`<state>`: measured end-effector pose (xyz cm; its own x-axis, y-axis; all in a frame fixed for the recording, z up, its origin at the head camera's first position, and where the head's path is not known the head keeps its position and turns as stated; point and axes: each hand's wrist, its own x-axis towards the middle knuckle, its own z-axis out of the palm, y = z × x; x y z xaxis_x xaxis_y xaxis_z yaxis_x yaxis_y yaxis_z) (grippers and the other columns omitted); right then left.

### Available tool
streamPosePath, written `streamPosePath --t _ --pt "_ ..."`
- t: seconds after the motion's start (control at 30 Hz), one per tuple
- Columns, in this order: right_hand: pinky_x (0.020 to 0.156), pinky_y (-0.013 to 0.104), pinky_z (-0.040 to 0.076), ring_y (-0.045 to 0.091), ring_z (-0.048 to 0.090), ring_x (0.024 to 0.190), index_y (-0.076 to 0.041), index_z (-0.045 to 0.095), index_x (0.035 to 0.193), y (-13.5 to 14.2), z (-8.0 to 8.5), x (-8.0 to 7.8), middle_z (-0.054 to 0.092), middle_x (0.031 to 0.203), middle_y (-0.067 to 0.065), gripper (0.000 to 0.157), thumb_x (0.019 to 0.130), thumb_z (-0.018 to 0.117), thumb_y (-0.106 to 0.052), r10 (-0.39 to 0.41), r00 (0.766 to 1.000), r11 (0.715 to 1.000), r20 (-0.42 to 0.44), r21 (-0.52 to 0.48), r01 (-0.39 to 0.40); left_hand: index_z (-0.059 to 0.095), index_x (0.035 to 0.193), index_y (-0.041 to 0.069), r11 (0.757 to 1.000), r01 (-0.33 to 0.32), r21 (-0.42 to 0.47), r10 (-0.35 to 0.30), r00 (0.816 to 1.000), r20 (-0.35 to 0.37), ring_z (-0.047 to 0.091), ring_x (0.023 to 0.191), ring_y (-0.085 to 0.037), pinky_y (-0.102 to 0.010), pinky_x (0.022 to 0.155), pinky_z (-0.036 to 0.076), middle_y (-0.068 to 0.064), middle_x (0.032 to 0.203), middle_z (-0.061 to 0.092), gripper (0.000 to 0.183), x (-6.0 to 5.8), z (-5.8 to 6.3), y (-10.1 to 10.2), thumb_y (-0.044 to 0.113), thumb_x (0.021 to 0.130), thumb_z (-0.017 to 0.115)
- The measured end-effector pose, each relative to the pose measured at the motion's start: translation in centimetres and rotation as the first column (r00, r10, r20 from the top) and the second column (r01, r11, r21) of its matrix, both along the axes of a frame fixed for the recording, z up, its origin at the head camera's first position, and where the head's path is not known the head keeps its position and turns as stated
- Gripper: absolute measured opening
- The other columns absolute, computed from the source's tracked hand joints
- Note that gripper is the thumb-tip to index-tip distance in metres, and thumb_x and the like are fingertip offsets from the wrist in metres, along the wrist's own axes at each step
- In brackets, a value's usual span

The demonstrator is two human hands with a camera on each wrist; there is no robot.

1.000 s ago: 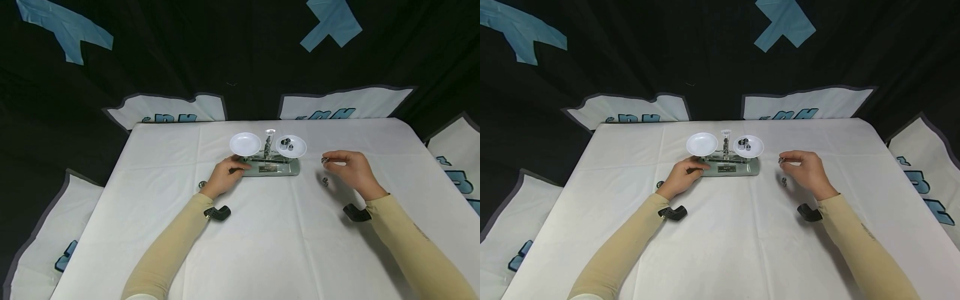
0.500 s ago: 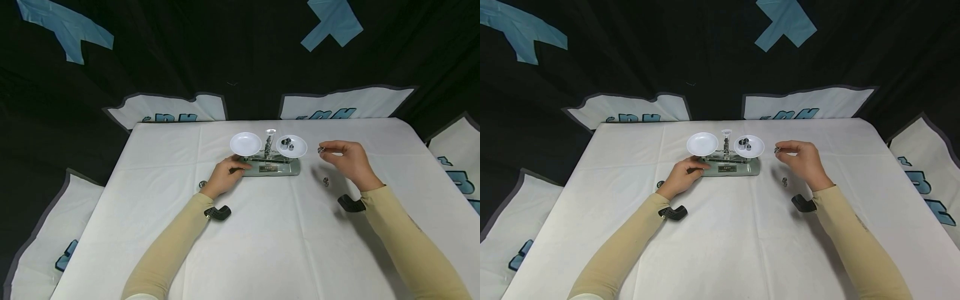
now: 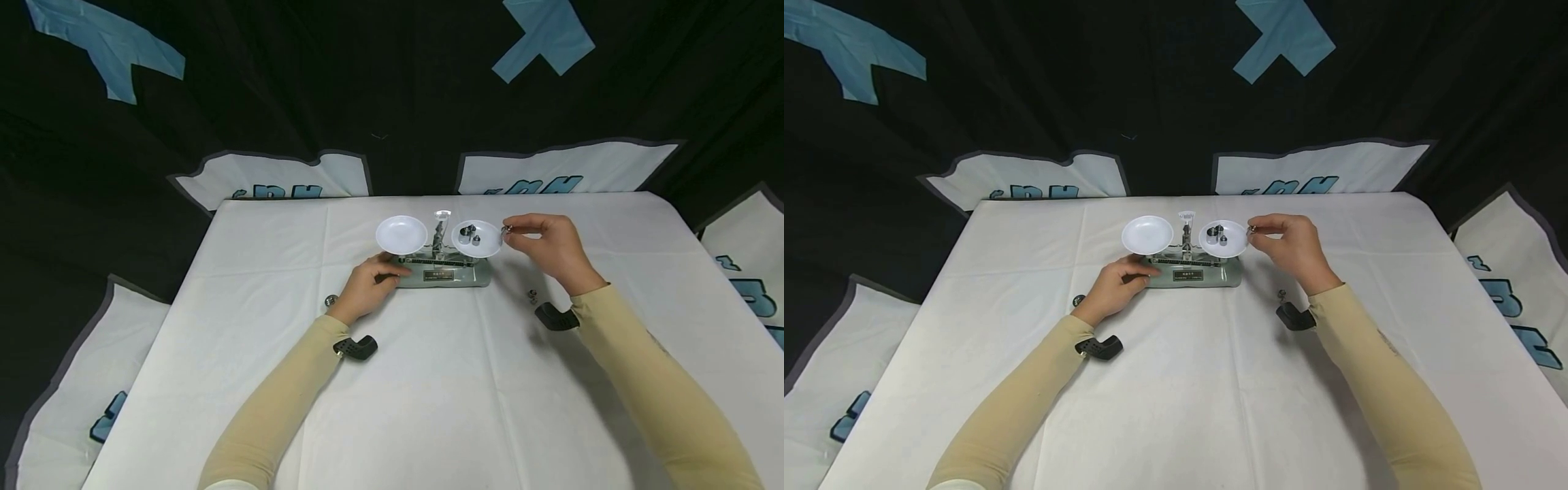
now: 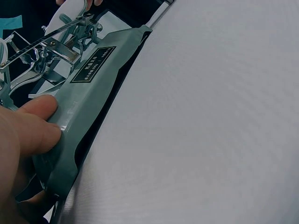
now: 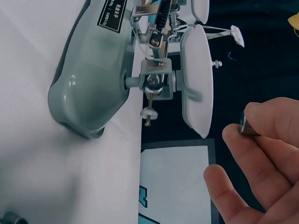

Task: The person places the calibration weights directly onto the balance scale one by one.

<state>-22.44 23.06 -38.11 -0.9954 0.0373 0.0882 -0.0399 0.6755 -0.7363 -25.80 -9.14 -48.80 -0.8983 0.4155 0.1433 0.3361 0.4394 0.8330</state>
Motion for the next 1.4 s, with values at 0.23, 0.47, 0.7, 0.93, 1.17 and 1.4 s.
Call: streamPosePath --t 0.23,0.47,0.7,0.93,1.17,1.4 --pt "0.091 0.044 0.055 0.035 0.062 0.124 -0.004 0.073 0.124 -1.2 0.1 -1.2 0.071 0.129 0.018 0.031 0.094 0.069 -0.012 0.009 1.0 1.0 0.02 0.001 -0.009 0.079 0.11 0.006 1.0 -0.001 0.001 0.001 1.0 0.003 0.036 0.153 -0.033 -0.05 0.127 0.028 -0.018 0.155 0.051 0.023 0.0 0.1 0.0 0.004 0.094 0.062" --pt "0.081 0.03 0.054 0.036 0.062 0.124 -0.004 0.074 0.122 -2.0 -0.2 -2.0 0.071 0.129 0.018 0.03 0.092 0.07 -0.01 0.014 0.999 0.999 0.04 0.033 -0.016 0.079 0.11 0.006 1.0 -0.001 -0.001 0.001 1.0 0.004 0.036 0.153 -0.033 -0.049 0.127 0.029 -0.017 0.155 0.05 0.023 0.1 0.1 0.1 0.004 0.094 0.062" --pt "0.087 0.037 0.057 0.035 0.058 0.128 -0.005 0.074 0.123 -2.5 -0.5 -2.1 0.07 0.13 0.017 0.03 0.094 0.07 -0.009 -0.008 0.996 0.999 0.084 0.04 0.005 0.079 0.109 0.006 1.0 0.0 -0.006 0.0 1.0 0.001 0.037 0.153 -0.034 -0.05 0.127 0.03 -0.018 0.154 0.051 0.023 0.1 0.3 0.1 0.004 0.094 0.062" --pt "0.075 0.023 0.05 0.032 0.057 0.119 -0.003 0.075 0.12 -2.6 -0.9 -2.3 0.07 0.128 0.019 0.029 0.092 0.069 -0.008 0.019 0.998 0.998 0.06 0.052 -0.022 0.079 0.109 0.006 1.0 0.002 -0.012 -0.002 1.0 -0.012 0.038 0.152 -0.035 -0.052 0.126 0.03 -0.018 0.153 0.053 0.024 0.1 0.2 0.1 0.005 0.094 0.061" --pt "0.073 0.023 0.049 0.029 0.055 0.117 -0.004 0.075 0.121 -2.9 -1.1 -2.5 0.068 0.132 0.018 0.029 0.093 0.068 -0.008 0.017 0.996 0.999 0.086 0.037 -0.02 0.079 0.109 0.006 1.0 0.001 -0.004 -0.001 1.0 -0.007 0.037 0.152 -0.034 -0.051 0.126 0.03 -0.018 0.154 0.051 0.023 0.1 0.2 0.1 0.006 0.094 0.061" --pt "0.074 0.025 0.049 0.03 0.054 0.118 -0.005 0.075 0.121 -3.1 -1.1 -2.4 0.067 0.135 0.018 0.029 0.092 0.069 -0.008 0.013 0.995 0.999 0.094 0.043 -0.017 0.079 0.109 0.006 1.0 0.001 -0.001 -0.001 1.0 -0.007 0.037 0.152 -0.034 -0.051 0.126 0.03 -0.017 0.153 0.053 0.024 0.0 0.0 0.0 0.006 0.094 0.061"
